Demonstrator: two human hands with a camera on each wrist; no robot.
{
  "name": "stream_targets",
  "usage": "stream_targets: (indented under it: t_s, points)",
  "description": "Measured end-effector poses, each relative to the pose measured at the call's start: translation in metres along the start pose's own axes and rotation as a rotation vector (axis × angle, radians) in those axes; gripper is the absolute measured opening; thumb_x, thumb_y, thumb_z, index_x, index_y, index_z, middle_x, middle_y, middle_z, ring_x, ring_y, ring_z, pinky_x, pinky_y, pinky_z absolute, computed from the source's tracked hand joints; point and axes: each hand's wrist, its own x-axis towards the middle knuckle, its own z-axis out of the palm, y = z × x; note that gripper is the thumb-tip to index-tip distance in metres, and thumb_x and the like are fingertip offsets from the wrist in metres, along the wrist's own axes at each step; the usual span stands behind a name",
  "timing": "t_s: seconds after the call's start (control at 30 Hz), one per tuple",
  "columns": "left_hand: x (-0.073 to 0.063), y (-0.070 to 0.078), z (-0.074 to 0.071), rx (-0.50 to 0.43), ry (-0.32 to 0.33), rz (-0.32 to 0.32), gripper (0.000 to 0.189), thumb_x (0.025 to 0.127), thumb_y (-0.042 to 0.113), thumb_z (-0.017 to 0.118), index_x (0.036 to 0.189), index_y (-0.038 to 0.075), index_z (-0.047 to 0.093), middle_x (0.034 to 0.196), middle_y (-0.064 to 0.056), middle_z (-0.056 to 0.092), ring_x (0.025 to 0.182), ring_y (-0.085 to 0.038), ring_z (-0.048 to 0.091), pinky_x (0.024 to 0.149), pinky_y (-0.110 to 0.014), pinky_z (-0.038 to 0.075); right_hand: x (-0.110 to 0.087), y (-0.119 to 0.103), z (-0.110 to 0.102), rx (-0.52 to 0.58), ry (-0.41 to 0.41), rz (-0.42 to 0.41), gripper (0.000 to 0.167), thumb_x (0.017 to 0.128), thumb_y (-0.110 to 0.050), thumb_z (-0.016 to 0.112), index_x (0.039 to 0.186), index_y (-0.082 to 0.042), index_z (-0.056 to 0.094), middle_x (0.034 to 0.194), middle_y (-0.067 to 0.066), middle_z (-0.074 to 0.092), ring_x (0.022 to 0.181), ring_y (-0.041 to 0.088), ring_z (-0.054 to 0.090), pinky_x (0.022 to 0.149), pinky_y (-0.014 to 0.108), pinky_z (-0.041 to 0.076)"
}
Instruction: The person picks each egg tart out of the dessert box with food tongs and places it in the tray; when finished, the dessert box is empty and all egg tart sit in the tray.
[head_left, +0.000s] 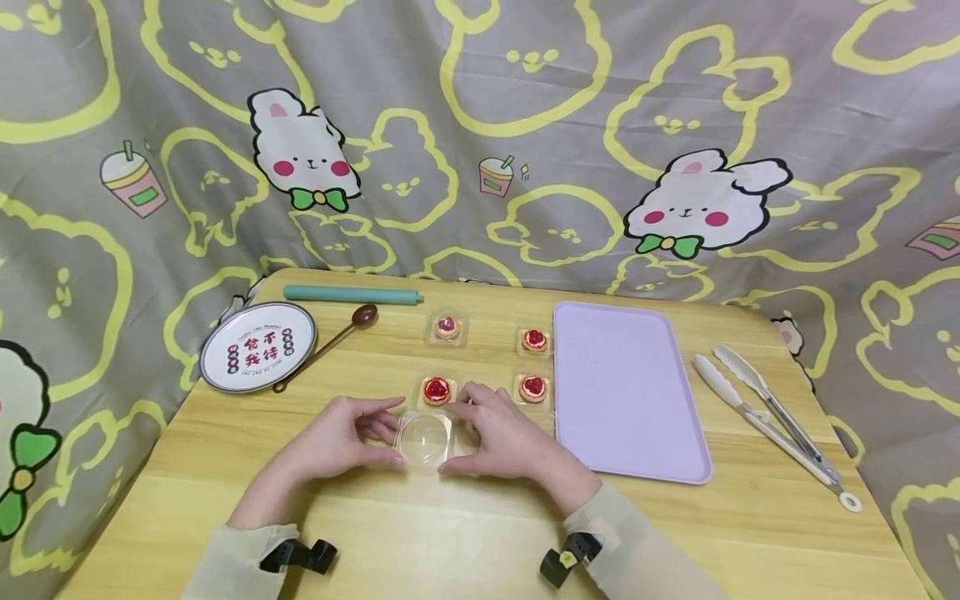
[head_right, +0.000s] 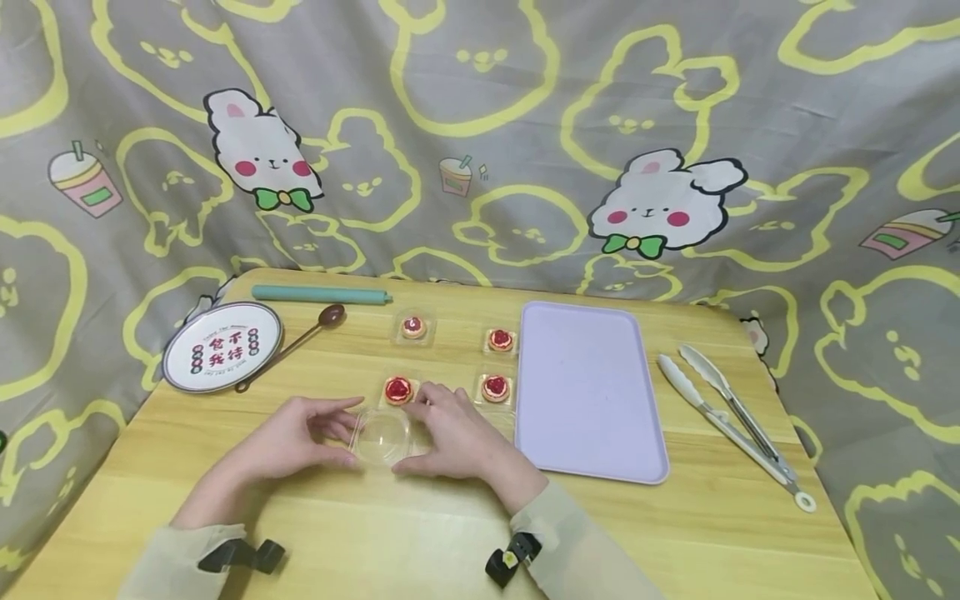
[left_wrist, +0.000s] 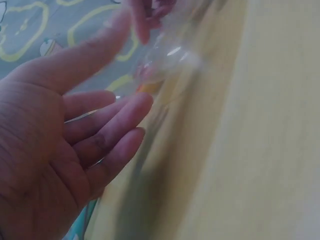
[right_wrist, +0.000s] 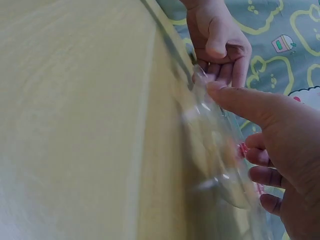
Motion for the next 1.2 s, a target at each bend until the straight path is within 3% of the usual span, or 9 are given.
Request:
stream_targets:
  t_s: [0.13, 0.27, 0.47, 0.7, 0.93, 1.2]
  points:
    - [0.004, 0.004, -0.01, 0.065, 0.067, 0.023, 0.085, 0.079, 0.03, 0.095, 0.147, -0.006, 0.057, 0.118, -0.009, 0.076, 0.097, -0.019, 0.075, 0.088, -0.033, 0.062, -0.001, 0.005, -0.012, 0.057, 0.012, 0.023, 0.085, 0.078, -0.057, 0.091, 0.14, -0.005, 0.068, 0.118, 0.003, 0.06, 0.093, 0.015, 0.055, 0.084, 0.033, 0.045]
    - [0.016, 0.008, -0.018, 0.143, 0.153, 0.034, 0.073, 0.084, 0.032, 0.092, 0.141, -0.003, 0.064, 0.12, -0.011, 0.076, 0.101, -0.021, 0.075, 0.09, -0.035, 0.062, -0.001, 0.015, -0.026, 0.135, 0.024, 0.062, 0.085, 0.081, -0.054, 0.09, 0.144, -0.003, 0.064, 0.123, 0.008, 0.06, 0.102, 0.024, 0.06, 0.089, 0.038, 0.05]
    - [0.047, 0.006, -0.025, 0.1, 0.236, 0.032, 0.062, 0.089, 0.027, 0.089, 0.137, -0.003, 0.066, 0.13, -0.017, 0.071, 0.116, -0.032, 0.07, 0.098, -0.046, 0.059, 0.002, 0.041, -0.046, 0.268, 0.06, 0.09, 0.076, 0.086, -0.041, 0.089, 0.144, 0.001, 0.062, 0.129, 0.015, 0.062, 0.109, 0.033, 0.062, 0.09, 0.048, 0.056]
    - [0.089, -0.001, -0.027, 0.025, 0.238, -0.007, 0.073, 0.091, 0.019, 0.087, 0.15, -0.006, 0.052, 0.143, -0.023, 0.062, 0.128, -0.038, 0.062, 0.109, -0.05, 0.051, 0.014, 0.072, -0.064, 0.343, 0.151, 0.137, 0.055, 0.087, -0.025, 0.09, 0.13, 0.003, 0.07, 0.122, 0.019, 0.071, 0.101, 0.032, 0.068, 0.084, 0.043, 0.059]
    - [0.122, -0.003, -0.027, 0.06, 0.227, -0.071, 0.085, 0.089, 0.013, 0.087, 0.159, -0.002, 0.041, 0.153, -0.023, 0.053, 0.132, -0.044, 0.057, 0.112, -0.053, 0.048, 0.041, 0.086, -0.068, 0.413, 0.108, 0.231, 0.067, 0.088, -0.019, 0.089, 0.142, 0.006, 0.059, 0.13, 0.022, 0.067, 0.108, 0.031, 0.068, 0.092, 0.037, 0.059]
    - [0.15, -0.008, -0.026, 0.085, 0.216, -0.061, 0.092, 0.087, -0.005, 0.082, 0.163, -0.004, 0.029, 0.157, -0.027, 0.045, 0.145, -0.044, 0.043, 0.119, -0.053, 0.04, 0.076, 0.087, -0.058, 0.463, 0.077, 0.342, 0.075, 0.089, -0.018, 0.088, 0.15, 0.005, 0.051, 0.139, 0.022, 0.061, 0.116, 0.031, 0.066, 0.098, 0.037, 0.057]
